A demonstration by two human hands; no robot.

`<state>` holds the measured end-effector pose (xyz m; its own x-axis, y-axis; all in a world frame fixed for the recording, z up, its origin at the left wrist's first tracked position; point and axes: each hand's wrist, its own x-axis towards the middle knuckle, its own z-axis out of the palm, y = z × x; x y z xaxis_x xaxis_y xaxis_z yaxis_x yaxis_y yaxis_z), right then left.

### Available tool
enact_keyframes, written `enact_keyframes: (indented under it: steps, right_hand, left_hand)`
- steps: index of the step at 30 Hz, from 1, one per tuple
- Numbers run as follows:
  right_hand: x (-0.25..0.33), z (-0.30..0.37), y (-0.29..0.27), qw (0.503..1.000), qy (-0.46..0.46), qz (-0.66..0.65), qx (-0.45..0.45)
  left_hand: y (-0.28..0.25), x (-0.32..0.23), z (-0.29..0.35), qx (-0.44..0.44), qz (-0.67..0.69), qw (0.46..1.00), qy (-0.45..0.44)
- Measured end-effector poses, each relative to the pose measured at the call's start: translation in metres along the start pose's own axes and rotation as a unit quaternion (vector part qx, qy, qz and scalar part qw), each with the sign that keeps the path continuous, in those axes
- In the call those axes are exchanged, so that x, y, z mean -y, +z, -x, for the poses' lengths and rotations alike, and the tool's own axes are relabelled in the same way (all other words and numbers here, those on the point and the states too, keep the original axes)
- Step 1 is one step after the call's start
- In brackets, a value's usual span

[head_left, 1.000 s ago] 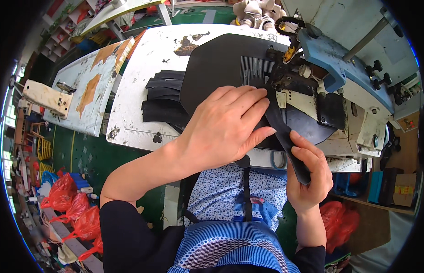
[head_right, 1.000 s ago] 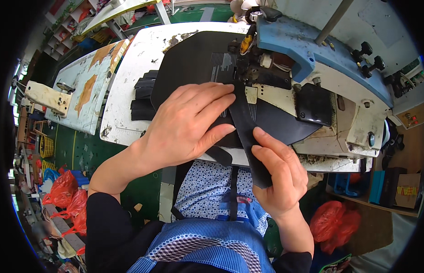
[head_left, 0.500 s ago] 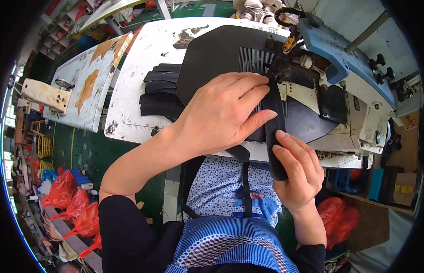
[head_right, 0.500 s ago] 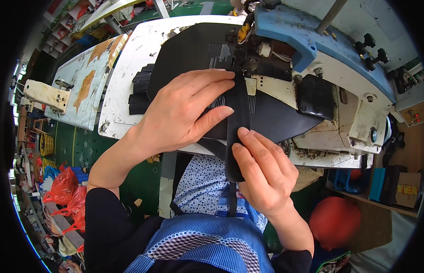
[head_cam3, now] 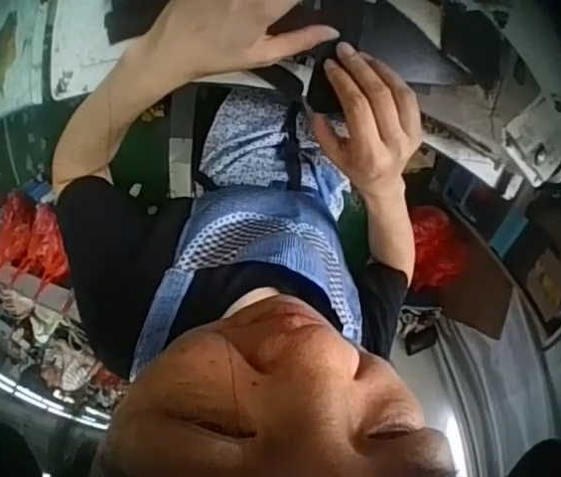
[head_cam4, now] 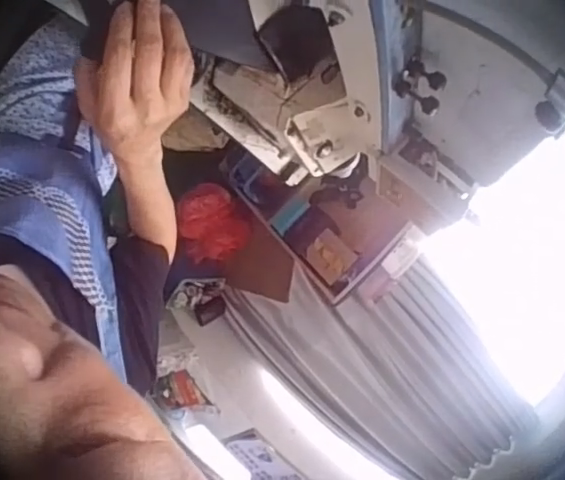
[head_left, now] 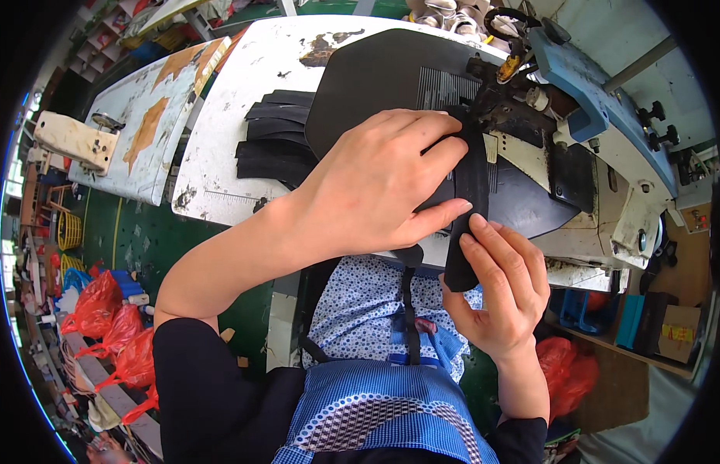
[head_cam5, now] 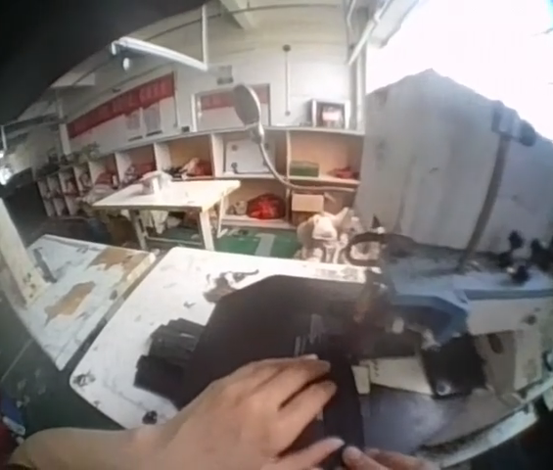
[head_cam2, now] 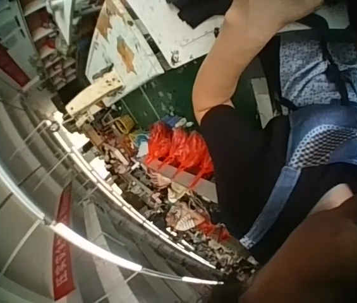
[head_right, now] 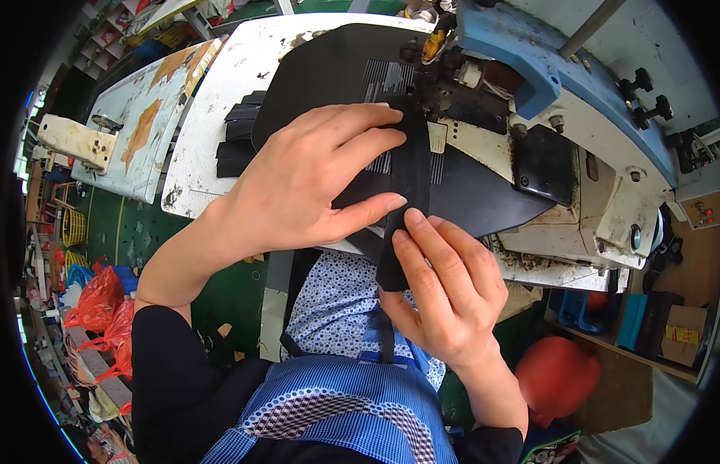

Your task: The recorder is using an industrial sewing machine to stitch black fabric components for shoes and trimming them with scissors.

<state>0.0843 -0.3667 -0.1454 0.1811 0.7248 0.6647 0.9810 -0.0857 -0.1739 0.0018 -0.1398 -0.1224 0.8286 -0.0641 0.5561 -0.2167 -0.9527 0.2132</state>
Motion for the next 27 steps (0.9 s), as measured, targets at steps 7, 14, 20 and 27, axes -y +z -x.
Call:
enact_keyframes:
  steps: [7,14,20,27]
  right_hand:
    - [0.0,-0.007,-0.004,1.0,0.004,-0.011,0.017]
    - [-0.008,-0.014,0.005,1.0,-0.005,-0.016,0.002]
    - [-0.012,-0.025,0.011,1.0,-0.01,-0.011,0.003]
    - [-0.015,-0.037,0.018,1.0,-0.01,0.0,0.018]
  left_hand:
    - [-0.002,0.001,0.0,0.026,0.01,1.0,-0.011]
    - [-0.002,0.006,-0.003,0.018,0.015,1.0,-0.006]
    - [-0.004,0.013,-0.009,0.026,0.034,0.999,-0.02]
    - [-0.001,0.03,-0.016,0.014,0.052,0.998,-0.014]
